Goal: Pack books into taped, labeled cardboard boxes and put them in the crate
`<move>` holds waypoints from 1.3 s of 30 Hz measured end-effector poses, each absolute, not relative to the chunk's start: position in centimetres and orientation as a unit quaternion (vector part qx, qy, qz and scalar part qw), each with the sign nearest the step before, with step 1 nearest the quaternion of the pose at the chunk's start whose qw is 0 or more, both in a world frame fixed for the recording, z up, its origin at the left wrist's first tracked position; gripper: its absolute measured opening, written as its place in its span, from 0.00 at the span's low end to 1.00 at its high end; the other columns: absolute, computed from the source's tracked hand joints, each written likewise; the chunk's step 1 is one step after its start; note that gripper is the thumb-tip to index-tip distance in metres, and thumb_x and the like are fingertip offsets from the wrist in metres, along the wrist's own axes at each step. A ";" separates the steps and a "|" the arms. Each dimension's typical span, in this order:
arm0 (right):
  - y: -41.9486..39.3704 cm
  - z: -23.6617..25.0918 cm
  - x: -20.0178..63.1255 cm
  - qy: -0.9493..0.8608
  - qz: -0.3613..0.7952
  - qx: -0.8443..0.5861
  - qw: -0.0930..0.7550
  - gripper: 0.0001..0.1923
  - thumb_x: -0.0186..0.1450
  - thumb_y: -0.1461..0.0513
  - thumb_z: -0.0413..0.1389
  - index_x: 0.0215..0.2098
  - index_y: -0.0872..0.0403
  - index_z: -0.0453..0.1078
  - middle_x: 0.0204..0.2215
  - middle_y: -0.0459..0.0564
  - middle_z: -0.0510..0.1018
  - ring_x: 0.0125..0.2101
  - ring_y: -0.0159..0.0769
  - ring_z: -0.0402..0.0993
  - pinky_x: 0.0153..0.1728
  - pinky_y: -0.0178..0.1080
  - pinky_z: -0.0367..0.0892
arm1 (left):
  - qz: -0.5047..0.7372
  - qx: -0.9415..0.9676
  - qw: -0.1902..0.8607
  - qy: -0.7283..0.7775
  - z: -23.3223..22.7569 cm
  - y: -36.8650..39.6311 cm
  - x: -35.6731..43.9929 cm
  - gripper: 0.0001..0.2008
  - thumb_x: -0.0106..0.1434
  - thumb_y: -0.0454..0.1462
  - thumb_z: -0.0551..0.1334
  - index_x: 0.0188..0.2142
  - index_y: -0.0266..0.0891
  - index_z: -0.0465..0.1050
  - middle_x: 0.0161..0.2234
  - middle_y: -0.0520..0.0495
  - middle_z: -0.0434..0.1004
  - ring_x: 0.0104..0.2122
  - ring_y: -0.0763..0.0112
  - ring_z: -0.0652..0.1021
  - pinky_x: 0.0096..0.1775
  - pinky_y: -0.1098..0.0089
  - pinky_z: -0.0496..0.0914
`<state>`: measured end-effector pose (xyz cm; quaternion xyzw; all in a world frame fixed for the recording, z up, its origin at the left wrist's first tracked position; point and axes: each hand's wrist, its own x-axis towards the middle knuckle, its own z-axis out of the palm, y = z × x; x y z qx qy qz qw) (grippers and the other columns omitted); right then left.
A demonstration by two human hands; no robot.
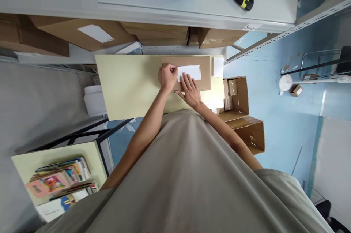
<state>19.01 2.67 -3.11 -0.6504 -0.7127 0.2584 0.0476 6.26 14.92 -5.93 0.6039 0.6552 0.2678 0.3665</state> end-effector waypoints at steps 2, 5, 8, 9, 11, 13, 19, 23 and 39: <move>2.6 -3.4 19.0 -0.713 0.250 -0.654 0.047 0.45 0.85 0.37 0.40 0.88 0.56 0.50 0.87 0.58 0.46 0.87 0.52 0.38 0.85 0.62 0.38 | 0.256 0.605 0.365 0.660 -5.7 14.9 6.3 0.05 0.69 0.37 0.67 0.35 0.45 0.80 0.37 0.44 0.87 0.42 0.57 0.84 0.52 0.61 0.75; 2.5 -3.8 19.2 -0.721 0.241 -0.649 0.039 0.46 0.84 0.36 0.39 0.87 0.56 0.51 0.87 0.58 0.45 0.87 0.53 0.37 0.85 0.63 0.37 | 0.226 0.612 0.371 0.661 -5.1 14.9 6.2 0.06 0.71 0.37 0.66 0.37 0.43 0.81 0.41 0.42 0.88 0.44 0.58 0.84 0.54 0.61 0.75; 2.6 -4.2 19.4 -0.728 0.240 -0.641 0.034 0.46 0.84 0.36 0.41 0.88 0.54 0.50 0.87 0.58 0.44 0.87 0.55 0.36 0.85 0.65 0.37 | 0.211 0.613 0.377 0.661 -4.8 15.0 6.2 0.06 0.73 0.37 0.66 0.38 0.42 0.82 0.43 0.40 0.89 0.46 0.58 0.84 0.55 0.61 0.74; 2.6 -4.3 19.5 -0.729 0.242 -0.639 0.034 0.46 0.84 0.36 0.42 0.88 0.54 0.50 0.87 0.57 0.44 0.87 0.55 0.35 0.85 0.66 0.36 | 0.209 0.613 0.377 0.662 -4.7 15.0 6.2 0.06 0.73 0.37 0.66 0.39 0.42 0.83 0.43 0.40 0.89 0.45 0.58 0.84 0.55 0.61 0.74; 2.8 -4.3 19.7 -0.731 0.251 -0.634 0.033 0.45 0.84 0.38 0.44 0.88 0.53 0.49 0.87 0.57 0.43 0.87 0.56 0.35 0.85 0.68 0.36 | 0.209 0.613 0.376 0.663 -4.7 15.0 6.2 0.06 0.73 0.37 0.66 0.39 0.42 0.83 0.43 0.41 0.88 0.45 0.58 0.84 0.55 0.61 0.74; 2.9 -4.4 19.8 -0.731 0.260 -0.630 0.031 0.43 0.84 0.41 0.47 0.88 0.52 0.50 0.88 0.56 0.43 0.87 0.57 0.34 0.85 0.68 0.36 | 0.209 0.613 0.371 0.665 -4.8 15.0 6.2 0.06 0.72 0.37 0.66 0.39 0.41 0.83 0.42 0.41 0.88 0.44 0.58 0.84 0.55 0.61 0.74; 3.1 -4.4 19.9 -0.738 0.273 -0.615 0.036 0.46 0.80 0.46 0.59 0.88 0.54 0.50 0.87 0.57 0.48 0.87 0.60 0.37 0.84 0.73 0.39 | 0.208 0.612 0.352 0.677 -5.1 14.9 6.6 0.05 0.72 0.36 0.66 0.38 0.42 0.81 0.40 0.42 0.87 0.43 0.58 0.83 0.53 0.61 0.74; 3.8 -4.0 20.3 -0.747 0.271 -0.605 0.044 0.36 0.83 0.48 0.57 0.84 0.53 0.62 0.85 0.62 0.55 0.85 0.62 0.45 0.84 0.70 0.43 | 0.223 0.620 0.339 0.671 -5.2 14.8 6.7 0.05 0.71 0.35 0.66 0.37 0.43 0.78 0.38 0.44 0.85 0.42 0.58 0.82 0.54 0.60 0.74; 6.8 -5.6 26.6 -0.697 0.205 -0.683 0.076 0.45 0.85 0.44 0.32 0.88 0.65 0.40 0.88 0.60 0.42 0.87 0.55 0.34 0.85 0.65 0.35 | 0.280 0.603 0.280 0.693 -8.0 13.4 6.6 0.16 0.78 0.50 0.68 0.56 0.42 0.75 0.36 0.44 0.79 0.51 0.49 0.82 0.63 0.51 0.73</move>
